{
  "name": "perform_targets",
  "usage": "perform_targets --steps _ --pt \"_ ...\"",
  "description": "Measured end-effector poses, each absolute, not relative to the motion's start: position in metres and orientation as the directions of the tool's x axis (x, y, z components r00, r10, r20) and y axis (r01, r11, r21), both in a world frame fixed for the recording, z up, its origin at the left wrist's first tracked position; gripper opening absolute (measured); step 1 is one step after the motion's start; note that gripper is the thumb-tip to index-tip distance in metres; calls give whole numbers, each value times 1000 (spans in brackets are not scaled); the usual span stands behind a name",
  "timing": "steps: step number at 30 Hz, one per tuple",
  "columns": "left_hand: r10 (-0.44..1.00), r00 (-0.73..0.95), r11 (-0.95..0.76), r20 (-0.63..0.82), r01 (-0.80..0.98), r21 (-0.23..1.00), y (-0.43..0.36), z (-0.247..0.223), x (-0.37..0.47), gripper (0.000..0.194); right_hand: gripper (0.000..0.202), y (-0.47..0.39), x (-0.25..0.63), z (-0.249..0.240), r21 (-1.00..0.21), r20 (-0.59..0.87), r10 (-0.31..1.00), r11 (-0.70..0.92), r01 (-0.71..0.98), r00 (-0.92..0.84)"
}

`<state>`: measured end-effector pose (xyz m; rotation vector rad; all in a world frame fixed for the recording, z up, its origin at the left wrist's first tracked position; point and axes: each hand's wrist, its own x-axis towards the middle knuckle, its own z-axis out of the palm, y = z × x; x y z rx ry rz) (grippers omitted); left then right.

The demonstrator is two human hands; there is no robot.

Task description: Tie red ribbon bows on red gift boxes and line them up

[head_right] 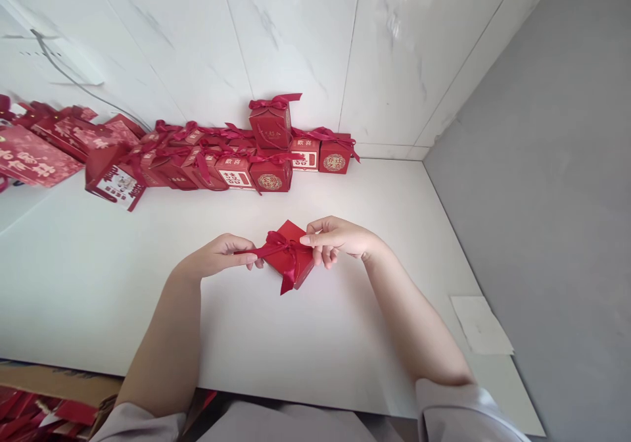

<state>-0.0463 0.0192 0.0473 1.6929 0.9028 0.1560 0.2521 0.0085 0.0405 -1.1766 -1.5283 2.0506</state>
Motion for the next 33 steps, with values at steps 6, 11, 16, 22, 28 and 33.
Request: perform_targets --steps 6,11,16,22,28,33 --pt "635 689 -91 -350 516 852 19 46 -48 31 42 8 257 42 -914 -401 661 -331 234 -634" --pt "623 713 -137 -323 506 852 20 47 -48 31 41 9 258 41 -916 -397 648 -323 238 -650" --pt "552 731 29 -400 462 886 17 47 -48 47 40 7 257 42 -929 -367 655 -292 227 -661" --pt "416 643 376 -642 522 766 17 37 -38 70 41 6 259 42 -921 -390 598 -262 289 -700" --pt "348 660 427 -665 521 740 20 29 -34 59 40 7 260 42 -918 -397 505 -217 333 -766" --pt "352 669 450 -655 492 745 21 26 -34 65 35 6 262 45 -928 -373 522 -206 311 -767"
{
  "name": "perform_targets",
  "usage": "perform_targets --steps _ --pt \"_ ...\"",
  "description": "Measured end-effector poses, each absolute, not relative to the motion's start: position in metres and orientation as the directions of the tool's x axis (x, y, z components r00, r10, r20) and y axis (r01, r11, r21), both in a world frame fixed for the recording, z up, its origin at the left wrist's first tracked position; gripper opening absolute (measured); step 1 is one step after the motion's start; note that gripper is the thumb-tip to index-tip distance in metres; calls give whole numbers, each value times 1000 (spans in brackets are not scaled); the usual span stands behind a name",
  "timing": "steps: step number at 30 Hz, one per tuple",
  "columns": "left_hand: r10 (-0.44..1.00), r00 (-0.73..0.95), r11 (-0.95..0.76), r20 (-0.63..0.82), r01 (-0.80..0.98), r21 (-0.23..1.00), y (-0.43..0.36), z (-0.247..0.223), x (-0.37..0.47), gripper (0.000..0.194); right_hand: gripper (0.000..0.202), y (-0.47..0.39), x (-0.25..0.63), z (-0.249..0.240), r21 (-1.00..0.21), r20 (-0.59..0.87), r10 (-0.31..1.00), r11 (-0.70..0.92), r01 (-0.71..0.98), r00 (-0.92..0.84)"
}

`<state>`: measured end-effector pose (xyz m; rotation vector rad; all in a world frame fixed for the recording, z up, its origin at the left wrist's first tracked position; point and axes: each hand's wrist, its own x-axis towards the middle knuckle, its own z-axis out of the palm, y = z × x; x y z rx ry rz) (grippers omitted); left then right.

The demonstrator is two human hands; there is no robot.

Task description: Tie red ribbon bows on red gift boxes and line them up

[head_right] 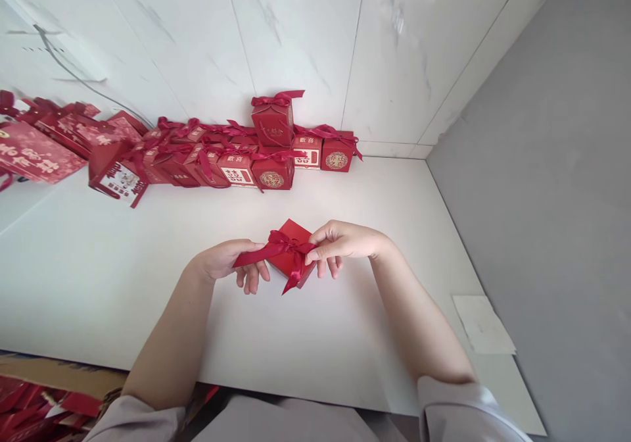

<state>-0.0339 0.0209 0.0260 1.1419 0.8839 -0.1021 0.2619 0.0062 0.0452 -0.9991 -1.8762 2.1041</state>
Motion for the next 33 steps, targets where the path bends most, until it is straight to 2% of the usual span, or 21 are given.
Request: perform_targets --steps 7,13,17,20,23,26,33 --pt "262 762 510 -592 412 755 25 13 -32 58 40 5 263 46 -928 -373 559 -211 308 -741" --pt "334 749 590 -572 307 746 27 9 -30 49 39 6 262 45 -929 -369 547 -218 298 -752" --pt "318 763 671 -562 238 703 29 5 -29 53 39 6 261 45 -934 -356 558 -217 283 -750" --pt "332 794 686 -509 167 708 30 2 -28 46 39 7 262 45 -936 -352 566 -219 276 -745" --pt "390 784 649 -483 138 748 28 4 -28 37 39 7 263 44 -934 -356 567 -225 276 -743" --pt "466 750 560 -470 162 813 26 10 -28 37 39 8 263 43 -934 -358 567 -224 279 -742" --pt "565 760 362 -322 123 924 22 24 -37 33 41 8 263 43 -926 -378 614 -251 283 -693"
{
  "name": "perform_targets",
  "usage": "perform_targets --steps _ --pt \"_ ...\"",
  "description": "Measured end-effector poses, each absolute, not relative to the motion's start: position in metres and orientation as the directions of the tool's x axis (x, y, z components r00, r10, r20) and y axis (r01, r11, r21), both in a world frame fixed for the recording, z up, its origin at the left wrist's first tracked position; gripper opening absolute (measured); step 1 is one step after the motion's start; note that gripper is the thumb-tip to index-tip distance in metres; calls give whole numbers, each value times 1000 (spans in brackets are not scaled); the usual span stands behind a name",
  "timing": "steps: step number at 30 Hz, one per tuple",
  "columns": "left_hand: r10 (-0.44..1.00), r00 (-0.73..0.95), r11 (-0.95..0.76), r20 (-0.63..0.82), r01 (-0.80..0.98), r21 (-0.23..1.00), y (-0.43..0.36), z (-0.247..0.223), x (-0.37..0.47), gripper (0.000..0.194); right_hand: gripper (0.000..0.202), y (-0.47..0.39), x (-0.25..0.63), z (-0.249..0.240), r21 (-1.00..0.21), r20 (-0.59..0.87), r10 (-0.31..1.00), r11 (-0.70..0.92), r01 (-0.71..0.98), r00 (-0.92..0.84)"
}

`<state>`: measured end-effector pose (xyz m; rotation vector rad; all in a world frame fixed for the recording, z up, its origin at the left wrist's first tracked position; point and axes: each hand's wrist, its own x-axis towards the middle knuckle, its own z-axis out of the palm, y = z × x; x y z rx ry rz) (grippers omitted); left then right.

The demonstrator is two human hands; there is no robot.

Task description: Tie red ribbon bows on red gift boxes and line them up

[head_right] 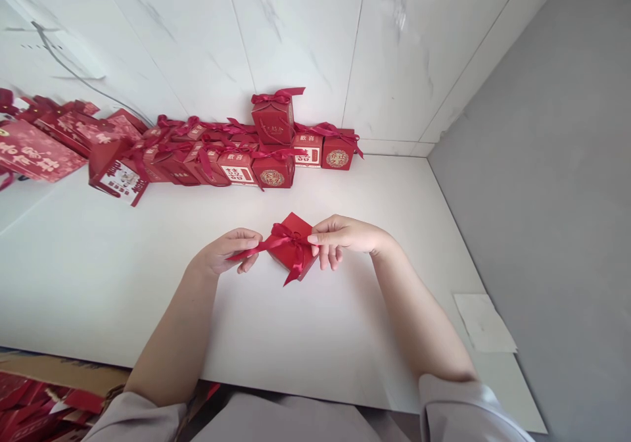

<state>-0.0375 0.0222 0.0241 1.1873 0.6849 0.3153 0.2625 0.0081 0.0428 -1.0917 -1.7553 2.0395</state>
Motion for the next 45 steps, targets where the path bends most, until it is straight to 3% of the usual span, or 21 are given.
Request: perform_targets --steps 11,24,28,34,40,45 --pt "512 759 351 -402 243 904 28 21 -51 27 38 13 263 34 -924 -382 654 -286 254 -654" --pt "518 726 256 -453 373 892 23 25 -45 33 36 11 262 34 -951 -307 721 -252 178 -621" --pt "467 758 217 -456 401 890 18 29 -33 49 43 11 263 35 -953 -303 687 -231 196 -660" --pt "354 771 238 -530 473 848 16 31 -27 42 38 11 262 35 -948 -318 649 -215 235 -691" --pt "449 790 220 -417 355 909 20 28 -32 29 41 11 261 34 -952 -306 685 -232 200 -661" --pt "417 829 141 -374 347 927 22 24 -33 26 37 13 260 29 -961 -275 747 -229 153 -605"
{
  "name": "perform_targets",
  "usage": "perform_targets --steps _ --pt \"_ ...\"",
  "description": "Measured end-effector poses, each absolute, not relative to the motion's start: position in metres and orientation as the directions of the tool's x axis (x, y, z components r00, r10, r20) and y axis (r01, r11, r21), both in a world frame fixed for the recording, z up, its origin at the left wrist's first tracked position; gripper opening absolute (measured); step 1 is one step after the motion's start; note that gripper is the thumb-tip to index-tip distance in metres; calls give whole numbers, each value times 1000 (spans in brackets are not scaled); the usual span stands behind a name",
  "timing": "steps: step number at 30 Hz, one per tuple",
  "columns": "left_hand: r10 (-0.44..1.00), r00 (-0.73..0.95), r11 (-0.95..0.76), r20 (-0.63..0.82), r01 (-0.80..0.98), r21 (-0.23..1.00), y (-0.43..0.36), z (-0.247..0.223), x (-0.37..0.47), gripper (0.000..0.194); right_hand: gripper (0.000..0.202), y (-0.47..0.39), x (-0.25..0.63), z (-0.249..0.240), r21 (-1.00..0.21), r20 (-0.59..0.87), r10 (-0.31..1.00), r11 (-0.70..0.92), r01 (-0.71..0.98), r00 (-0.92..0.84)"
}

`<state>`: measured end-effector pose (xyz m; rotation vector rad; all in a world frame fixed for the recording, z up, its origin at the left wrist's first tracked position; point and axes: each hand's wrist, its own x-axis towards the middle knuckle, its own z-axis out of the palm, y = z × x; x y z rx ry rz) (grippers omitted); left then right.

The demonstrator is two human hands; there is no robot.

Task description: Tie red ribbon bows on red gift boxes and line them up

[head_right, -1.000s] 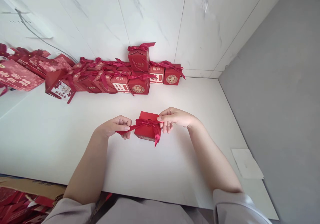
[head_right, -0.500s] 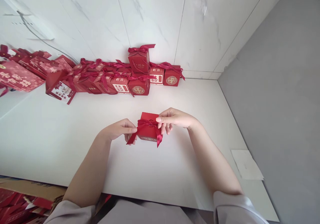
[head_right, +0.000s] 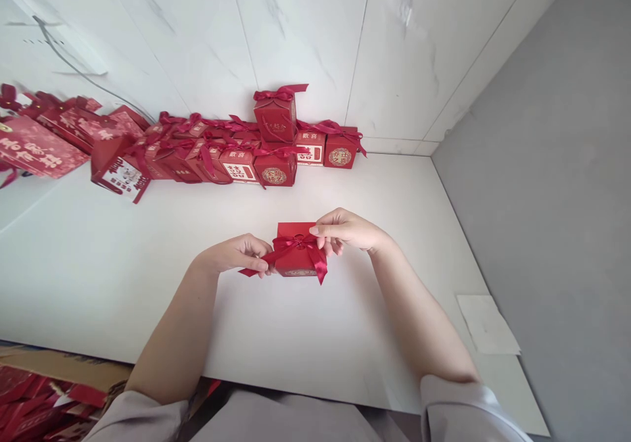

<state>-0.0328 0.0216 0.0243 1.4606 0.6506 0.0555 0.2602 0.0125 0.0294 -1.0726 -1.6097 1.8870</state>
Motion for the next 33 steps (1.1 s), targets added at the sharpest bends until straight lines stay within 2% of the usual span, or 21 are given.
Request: perform_targets --steps 9,21,25,29,31,33 --pt "379 848 88 -372 367 926 21 23 -32 27 35 16 263 23 -962 -274 740 -206 181 -614" --pt "400 828 65 -392 401 914 18 32 -35 23 31 18 252 1 -973 -214 789 -226 53 -576" --pt "411 831 21 -375 402 915 17 35 -38 25 34 15 250 9 -983 -183 801 -153 101 -570" --pt "380 822 22 -425 451 892 17 34 -46 36 33 12 259 23 -974 -186 748 -57 217 -637" --pt "358 810 -32 -464 507 861 17 35 -50 34 37 10 265 28 -971 -202 727 -59 234 -656" --pt "477 746 -85 -465 566 820 16 37 -49 33 40 9 268 30 -974 -197 733 -69 217 -651"
